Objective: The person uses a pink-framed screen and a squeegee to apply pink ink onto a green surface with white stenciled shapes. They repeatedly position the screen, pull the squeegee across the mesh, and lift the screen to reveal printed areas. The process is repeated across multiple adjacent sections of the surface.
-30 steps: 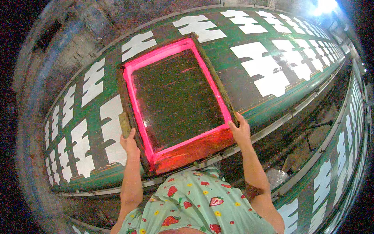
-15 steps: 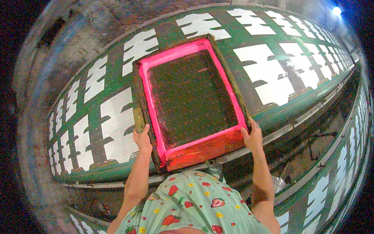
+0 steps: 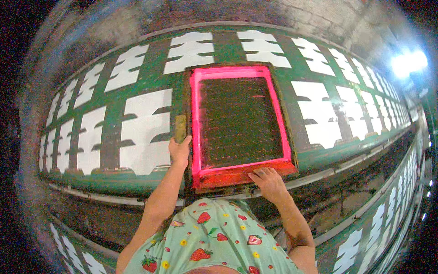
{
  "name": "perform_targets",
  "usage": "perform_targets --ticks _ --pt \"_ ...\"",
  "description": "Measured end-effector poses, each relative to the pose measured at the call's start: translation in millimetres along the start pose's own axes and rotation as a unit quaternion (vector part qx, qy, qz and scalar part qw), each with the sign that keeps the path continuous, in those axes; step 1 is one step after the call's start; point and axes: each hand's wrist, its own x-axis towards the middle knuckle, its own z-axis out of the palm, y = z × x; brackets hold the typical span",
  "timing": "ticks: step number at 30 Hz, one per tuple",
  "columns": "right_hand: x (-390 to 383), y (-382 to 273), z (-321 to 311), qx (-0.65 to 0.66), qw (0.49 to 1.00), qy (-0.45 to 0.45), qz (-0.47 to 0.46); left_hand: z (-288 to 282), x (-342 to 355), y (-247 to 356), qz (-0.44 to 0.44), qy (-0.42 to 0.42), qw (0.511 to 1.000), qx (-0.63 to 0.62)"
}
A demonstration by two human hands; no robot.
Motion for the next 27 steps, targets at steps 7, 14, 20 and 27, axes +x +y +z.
perform_targets --ticks 7,14,20,27 --pt "65 -14 7 -0.008 0.994 -0.103 0.022 -28 24 40 0.039 -0.093 0.975 0.196" --pt "43 -31 -5 -0.050 0.993 -0.099 0.046 -1 80 58 0.076 -0.092 0.935 0.334" --pt "26 -33 24 -0.010 0.999 -0.003 0.041 10 79 51 0.074 -0.088 0.922 0.369" --pt "82 5 40 -0.048 0.998 0.046 -0.004 11 81 54 0.058 -0.091 0.910 0.401"
